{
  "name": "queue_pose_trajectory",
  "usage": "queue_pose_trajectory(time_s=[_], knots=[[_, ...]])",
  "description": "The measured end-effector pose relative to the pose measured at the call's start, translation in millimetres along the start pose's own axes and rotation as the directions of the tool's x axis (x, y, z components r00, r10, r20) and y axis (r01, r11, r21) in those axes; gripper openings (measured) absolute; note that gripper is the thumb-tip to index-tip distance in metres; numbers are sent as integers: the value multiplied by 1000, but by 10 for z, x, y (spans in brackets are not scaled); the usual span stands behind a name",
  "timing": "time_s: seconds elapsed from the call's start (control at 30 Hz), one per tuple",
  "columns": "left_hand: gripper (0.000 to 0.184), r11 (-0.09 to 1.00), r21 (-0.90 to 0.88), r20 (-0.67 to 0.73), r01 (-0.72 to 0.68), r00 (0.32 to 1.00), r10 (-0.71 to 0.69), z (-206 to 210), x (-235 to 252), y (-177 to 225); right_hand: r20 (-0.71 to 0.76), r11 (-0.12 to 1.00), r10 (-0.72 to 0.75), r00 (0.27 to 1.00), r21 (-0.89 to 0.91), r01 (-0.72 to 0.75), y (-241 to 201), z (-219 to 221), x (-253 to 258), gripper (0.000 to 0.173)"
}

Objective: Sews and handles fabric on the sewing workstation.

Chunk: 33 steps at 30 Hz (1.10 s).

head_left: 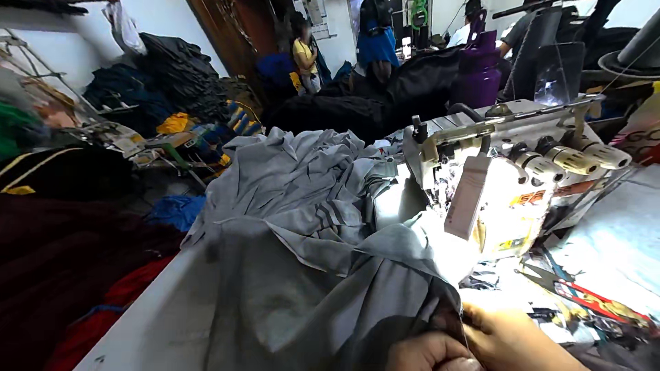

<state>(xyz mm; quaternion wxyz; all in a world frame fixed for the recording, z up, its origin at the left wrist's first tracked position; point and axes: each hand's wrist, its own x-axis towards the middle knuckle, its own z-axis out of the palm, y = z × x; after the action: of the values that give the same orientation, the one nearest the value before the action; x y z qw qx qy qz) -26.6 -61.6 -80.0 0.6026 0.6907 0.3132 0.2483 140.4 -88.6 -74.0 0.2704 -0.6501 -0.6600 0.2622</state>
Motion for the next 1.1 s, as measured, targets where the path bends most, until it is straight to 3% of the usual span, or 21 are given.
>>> queue_pose_trajectory(time_s=[0.2,0.37,0.6,0.67,0.8,0.97,1.1], knots=[[18,999,-51,-167,-2,986,-7,160,43,-206,-135,951,-242,961,-229,207,136,-81,-132,21],[15,978,-210,-298,-2,953,-62,216,47,-278,-139,981,-160,977,-137,141,90,-68,-338,21],[20,922,-370,-236,110,949,-208,233,24,-256,-232,966,-246,941,-136,219,146,266,-493,18],[19,919,-383,-223,95,956,-192,245,12,-275,-254,951,-299,920,-163,264,184,338,-501,18],[14,957,-289,-250,33,962,-109,252,-9,-304,-253,949,-289,923,-203,242,291,72,-583,25],[14,987,-12,-330,-158,933,145,265,-72,-440,-531,880,-203,822,-468,-85,1077,-420,-573,31],[14,961,156,-380,-229,884,272,317,-66,-503,-441,850,-114,890,-507,-142,1496,-423,-658,36]])
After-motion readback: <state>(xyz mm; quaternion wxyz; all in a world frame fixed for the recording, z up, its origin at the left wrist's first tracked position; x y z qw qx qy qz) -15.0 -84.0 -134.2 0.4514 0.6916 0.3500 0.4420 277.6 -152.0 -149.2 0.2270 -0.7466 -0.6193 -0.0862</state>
